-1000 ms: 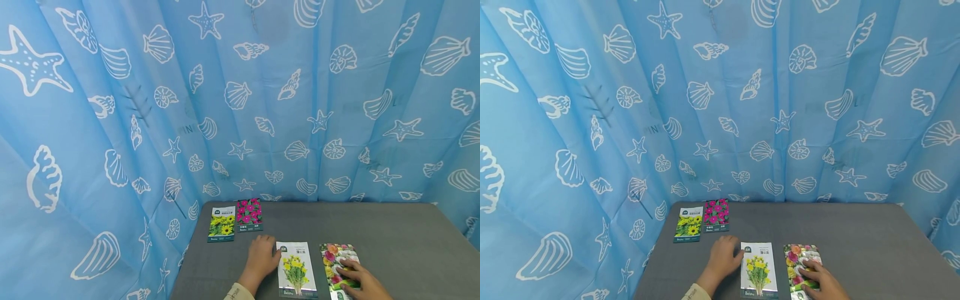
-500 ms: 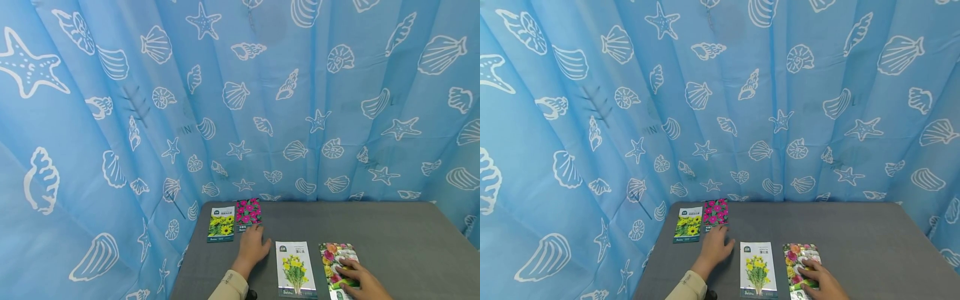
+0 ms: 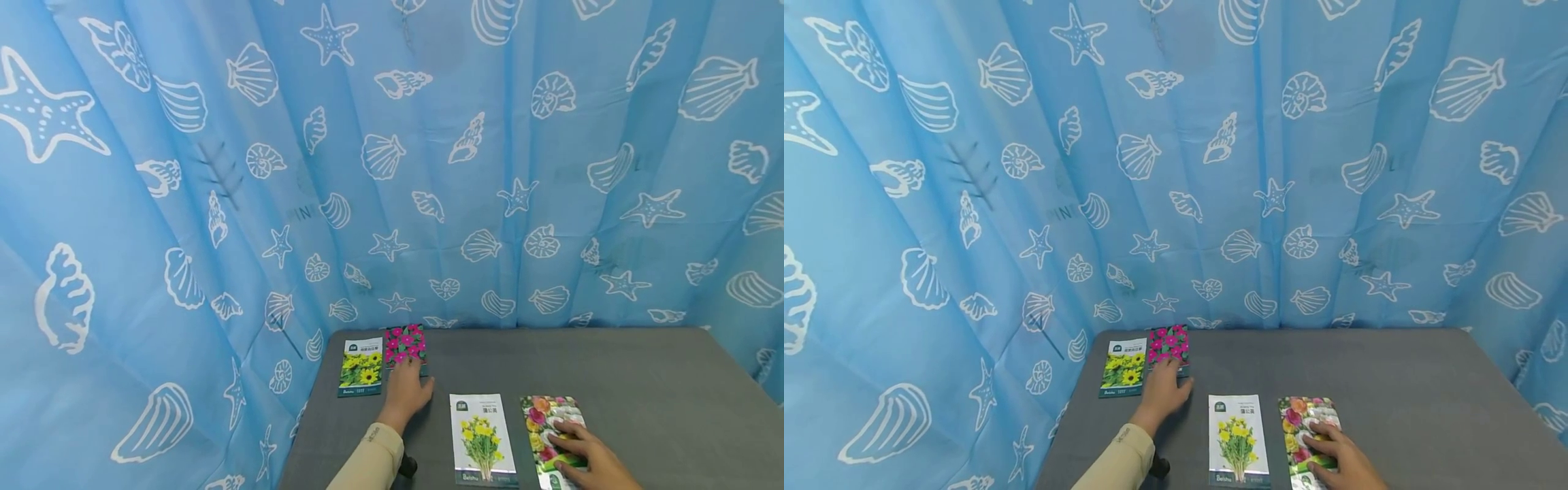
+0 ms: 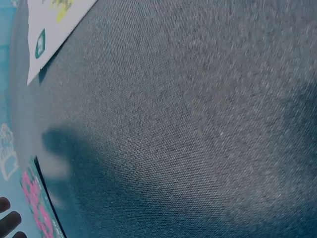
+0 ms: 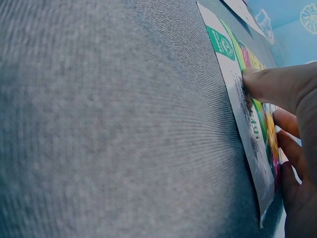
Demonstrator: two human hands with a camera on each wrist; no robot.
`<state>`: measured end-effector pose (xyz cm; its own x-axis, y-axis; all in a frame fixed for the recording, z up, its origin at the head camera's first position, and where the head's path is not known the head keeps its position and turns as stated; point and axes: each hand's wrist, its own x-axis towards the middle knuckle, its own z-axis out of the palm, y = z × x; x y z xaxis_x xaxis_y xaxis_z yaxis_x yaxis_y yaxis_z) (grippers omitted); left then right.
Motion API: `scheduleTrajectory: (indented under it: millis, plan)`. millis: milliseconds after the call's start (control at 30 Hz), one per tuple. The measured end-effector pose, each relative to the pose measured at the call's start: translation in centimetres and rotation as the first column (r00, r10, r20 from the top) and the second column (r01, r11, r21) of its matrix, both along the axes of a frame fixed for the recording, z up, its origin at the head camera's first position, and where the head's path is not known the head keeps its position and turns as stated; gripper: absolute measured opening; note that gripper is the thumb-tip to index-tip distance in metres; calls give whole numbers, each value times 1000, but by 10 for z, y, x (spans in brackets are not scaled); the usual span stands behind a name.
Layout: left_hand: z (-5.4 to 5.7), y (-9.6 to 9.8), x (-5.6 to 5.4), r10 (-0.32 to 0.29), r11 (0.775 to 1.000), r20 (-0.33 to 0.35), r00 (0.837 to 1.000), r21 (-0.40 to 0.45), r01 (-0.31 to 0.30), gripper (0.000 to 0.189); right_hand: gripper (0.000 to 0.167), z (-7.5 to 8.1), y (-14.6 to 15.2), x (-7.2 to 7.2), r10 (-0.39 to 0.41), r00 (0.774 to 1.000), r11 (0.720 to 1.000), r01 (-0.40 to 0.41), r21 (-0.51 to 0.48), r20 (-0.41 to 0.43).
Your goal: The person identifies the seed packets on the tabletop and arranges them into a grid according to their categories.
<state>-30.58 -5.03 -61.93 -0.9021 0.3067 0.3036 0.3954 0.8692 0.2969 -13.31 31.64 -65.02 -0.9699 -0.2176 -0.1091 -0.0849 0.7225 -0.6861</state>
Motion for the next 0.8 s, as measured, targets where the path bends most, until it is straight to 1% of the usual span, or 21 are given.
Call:
scheduleTrajectory:
  millis: [133, 200, 267, 367, 500, 633, 733, 800]
  plan:
    - [1, 0, -5, 19, 1000, 7, 1000, -21, -19, 46, 51, 0, 1, -1, -6, 1000, 1000, 6, -1, 5]
    - [1, 0, -8, 20, 1000, 15, 1000, -15, -19, 46, 51, -1, 1, -2, 4, 1000, 1000, -4, 13, -6]
    - [-1, 0, -11, 21, 1000, 34, 999, -1, -21, 46, 51, -2, 2, -2, 15, 1000, 1000, -15, 12, -9]
    - [-7, -2, -16, 28, 999, 73, 997, 23, -30, 48, 52, -5, 3, -1, 19, 1000, 1000, -20, 5, 7]
    - [-12, -4, -21, 55, 998, 133, 990, 34, -60, 53, 52, -7, 5, -1, 22, 1000, 1000, -22, -4, 16]
    - [-13, -5, -26, 62, 998, 171, 983, 18, -66, 55, 50, -9, 8, -1, 33, 999, 999, -33, 25, -31]
    - [-12, -8, -28, 56, 998, 186, 981, 15, -60, 56, 48, -10, 9, 0, 51, 995, 998, -49, 24, -83]
    - [-11, -10, -29, 55, 998, 197, 979, 6, -58, 57, 47, -12, 9, 0, 66, 994, 998, -66, 0, -88]
